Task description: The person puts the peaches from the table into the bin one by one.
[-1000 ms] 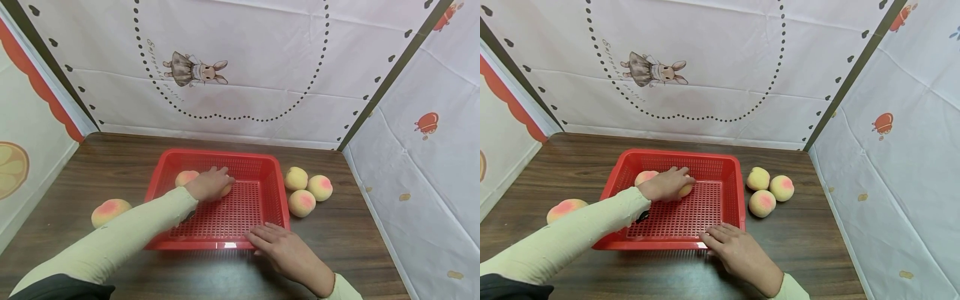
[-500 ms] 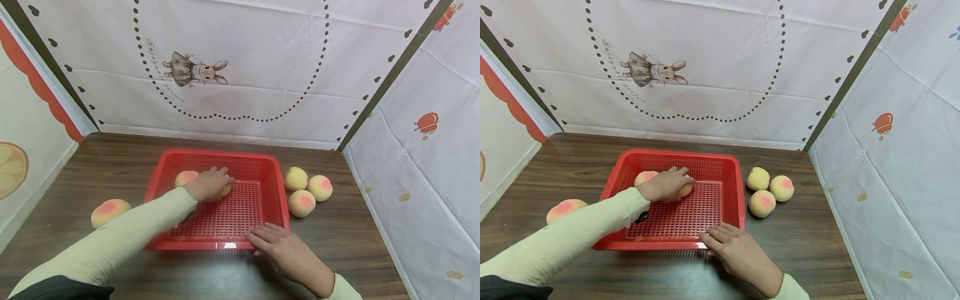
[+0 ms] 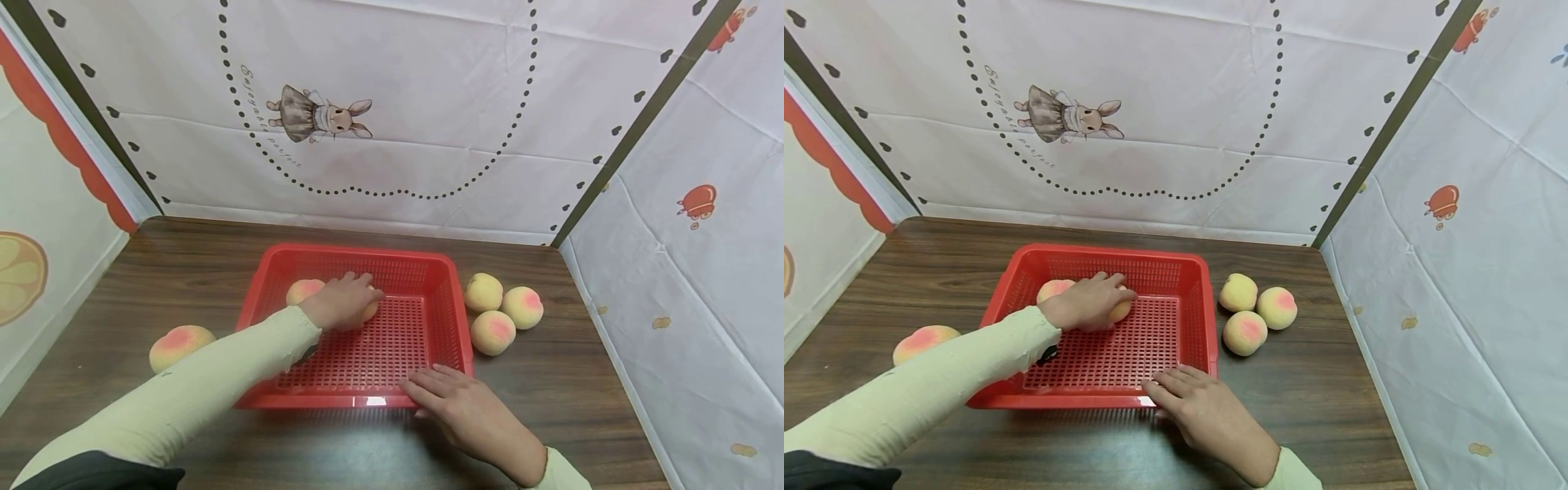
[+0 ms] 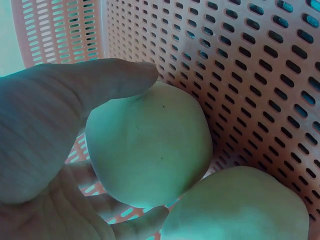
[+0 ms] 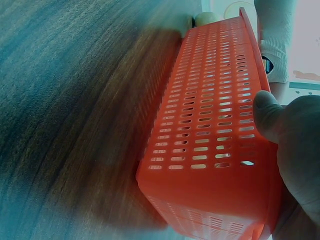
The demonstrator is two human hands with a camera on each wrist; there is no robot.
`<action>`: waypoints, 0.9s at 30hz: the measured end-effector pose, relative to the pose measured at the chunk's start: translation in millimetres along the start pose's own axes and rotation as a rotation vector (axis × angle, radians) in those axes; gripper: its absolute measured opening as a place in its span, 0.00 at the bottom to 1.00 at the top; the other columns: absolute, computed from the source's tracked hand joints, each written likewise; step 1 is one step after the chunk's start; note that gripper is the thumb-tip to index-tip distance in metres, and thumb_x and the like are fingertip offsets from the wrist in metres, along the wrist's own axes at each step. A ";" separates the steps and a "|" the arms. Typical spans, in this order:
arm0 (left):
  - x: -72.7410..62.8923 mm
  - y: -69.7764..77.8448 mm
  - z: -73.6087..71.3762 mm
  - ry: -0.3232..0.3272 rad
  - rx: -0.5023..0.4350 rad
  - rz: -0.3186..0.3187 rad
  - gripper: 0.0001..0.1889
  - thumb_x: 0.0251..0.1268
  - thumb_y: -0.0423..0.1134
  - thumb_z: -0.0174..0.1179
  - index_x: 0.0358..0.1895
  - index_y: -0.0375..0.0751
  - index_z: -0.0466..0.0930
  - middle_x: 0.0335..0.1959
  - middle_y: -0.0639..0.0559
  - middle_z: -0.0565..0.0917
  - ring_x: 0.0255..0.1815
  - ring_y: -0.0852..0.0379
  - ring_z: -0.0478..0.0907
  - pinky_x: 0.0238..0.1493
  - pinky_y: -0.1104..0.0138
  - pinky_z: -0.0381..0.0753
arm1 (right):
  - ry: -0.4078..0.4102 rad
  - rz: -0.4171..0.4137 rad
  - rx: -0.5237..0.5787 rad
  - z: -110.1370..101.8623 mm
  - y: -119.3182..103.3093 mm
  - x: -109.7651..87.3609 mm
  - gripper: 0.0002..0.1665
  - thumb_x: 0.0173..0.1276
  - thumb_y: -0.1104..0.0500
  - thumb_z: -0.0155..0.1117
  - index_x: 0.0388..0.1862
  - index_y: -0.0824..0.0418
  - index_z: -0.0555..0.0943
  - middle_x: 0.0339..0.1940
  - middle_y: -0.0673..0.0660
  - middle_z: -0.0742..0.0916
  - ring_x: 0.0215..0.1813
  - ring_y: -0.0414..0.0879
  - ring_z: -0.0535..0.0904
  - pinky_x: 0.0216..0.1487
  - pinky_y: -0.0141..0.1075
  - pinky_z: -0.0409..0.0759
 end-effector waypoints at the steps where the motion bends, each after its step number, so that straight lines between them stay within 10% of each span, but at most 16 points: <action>1: -0.3 0.2 -0.1 0.001 0.002 -0.002 0.21 0.78 0.44 0.54 0.69 0.52 0.79 0.66 0.42 0.79 0.67 0.37 0.76 0.67 0.39 0.78 | -0.003 0.001 0.002 -0.1 0.0 0.1 0.30 0.70 0.49 0.72 0.70 0.49 0.80 0.64 0.48 0.88 0.64 0.45 0.86 0.68 0.44 0.82; 27: -17.5 0.6 -17.9 0.009 0.013 -0.033 0.31 0.72 0.53 0.59 0.77 0.61 0.70 0.81 0.45 0.68 0.82 0.35 0.61 0.78 0.37 0.64 | 0.004 -0.006 -0.004 -0.3 -1.3 0.0 0.31 0.70 0.49 0.73 0.71 0.47 0.79 0.63 0.48 0.88 0.64 0.44 0.86 0.68 0.44 0.82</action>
Point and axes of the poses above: each hand's wrist, its own x-axis towards the middle knuckle, its own z-axis out of the palm, y = z × x, the point moved 1 cm from there along x, towards the middle knuckle
